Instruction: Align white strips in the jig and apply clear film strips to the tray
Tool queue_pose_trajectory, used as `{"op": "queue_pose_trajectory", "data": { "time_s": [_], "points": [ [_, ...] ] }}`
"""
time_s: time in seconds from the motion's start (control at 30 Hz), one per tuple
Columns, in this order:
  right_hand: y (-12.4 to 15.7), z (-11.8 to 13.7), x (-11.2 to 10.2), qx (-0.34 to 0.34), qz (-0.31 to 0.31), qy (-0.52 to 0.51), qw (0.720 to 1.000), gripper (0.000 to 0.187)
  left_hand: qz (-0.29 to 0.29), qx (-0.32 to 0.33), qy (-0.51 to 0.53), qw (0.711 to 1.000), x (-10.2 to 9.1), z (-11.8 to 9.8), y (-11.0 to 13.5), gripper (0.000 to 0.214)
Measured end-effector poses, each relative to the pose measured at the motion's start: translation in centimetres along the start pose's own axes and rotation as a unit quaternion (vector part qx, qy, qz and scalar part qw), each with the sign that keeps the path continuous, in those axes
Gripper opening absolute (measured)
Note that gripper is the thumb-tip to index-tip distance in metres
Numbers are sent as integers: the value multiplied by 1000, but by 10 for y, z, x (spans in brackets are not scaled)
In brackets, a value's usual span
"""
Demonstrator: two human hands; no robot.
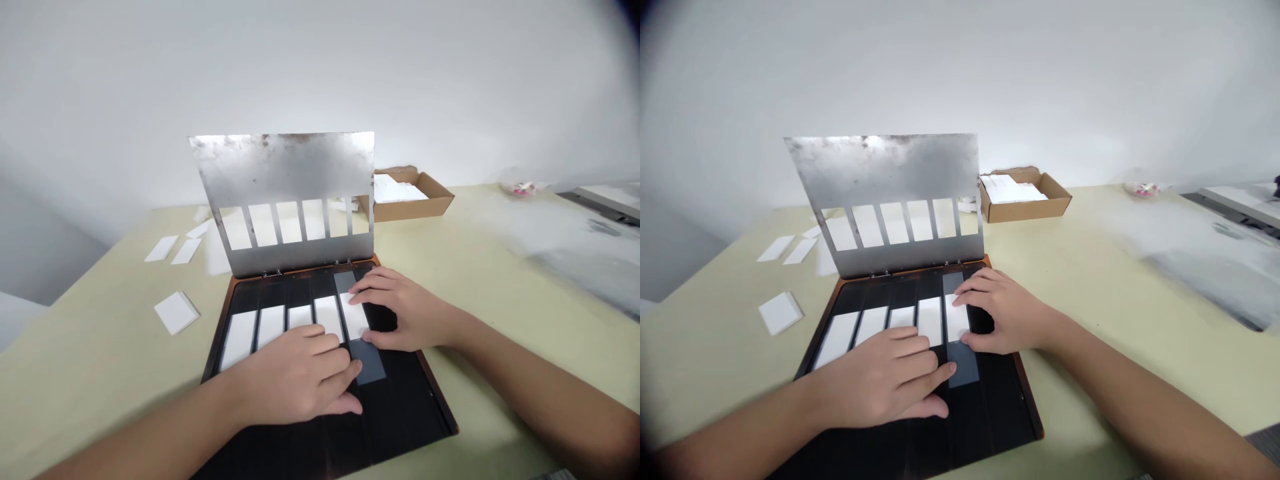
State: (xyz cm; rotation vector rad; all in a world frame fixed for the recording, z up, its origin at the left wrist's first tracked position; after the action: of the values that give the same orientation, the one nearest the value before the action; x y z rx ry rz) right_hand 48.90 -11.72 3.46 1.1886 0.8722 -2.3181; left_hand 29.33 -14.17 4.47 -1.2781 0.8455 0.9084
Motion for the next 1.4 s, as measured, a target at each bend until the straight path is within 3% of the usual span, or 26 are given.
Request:
{"op": "queue_pose_trajectory", "data": {
  "time_s": [0.6, 0.8, 0.97, 1.1, 1.3, 1.4],
  "points": [
    [0, 0, 0, 8, 11, 7, 1000, 46, 0, -3, -6, 1000, -1, 0, 0, 38],
    [-2, 5, -4, 16, 29, 6, 999, 26, -8, -3, -15, 1000, -3, -1, -1, 38],
    [2, 3, -5, 7, 51, -25, 998, 44, -25, -44, -31, 998, -5, 3, 1, 41],
    [4, 0, 0, 1, 40, -12, 999, 83, -50, -111, -51, 991, -4, 12, 3, 41],
    [1, 4, 3, 11, 16, 16, 1000, 56, -73, -186, -27, 980, -5, 22, 8, 43],
    [1, 5, 2, 13, 15, 18, 1000, 49, -117, -138, -14, 983, -17, 16, 8, 41]
  ]
}}
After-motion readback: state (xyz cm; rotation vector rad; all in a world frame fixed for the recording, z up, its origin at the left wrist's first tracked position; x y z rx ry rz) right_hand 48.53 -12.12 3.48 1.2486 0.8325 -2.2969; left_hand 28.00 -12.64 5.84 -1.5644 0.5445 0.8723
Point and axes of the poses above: each hand's wrist, its own y-axis away from the middle knuckle, its own x-axis out of the palm, z = x × y, the point moved 5 cm from there along -y, towards the middle knuckle
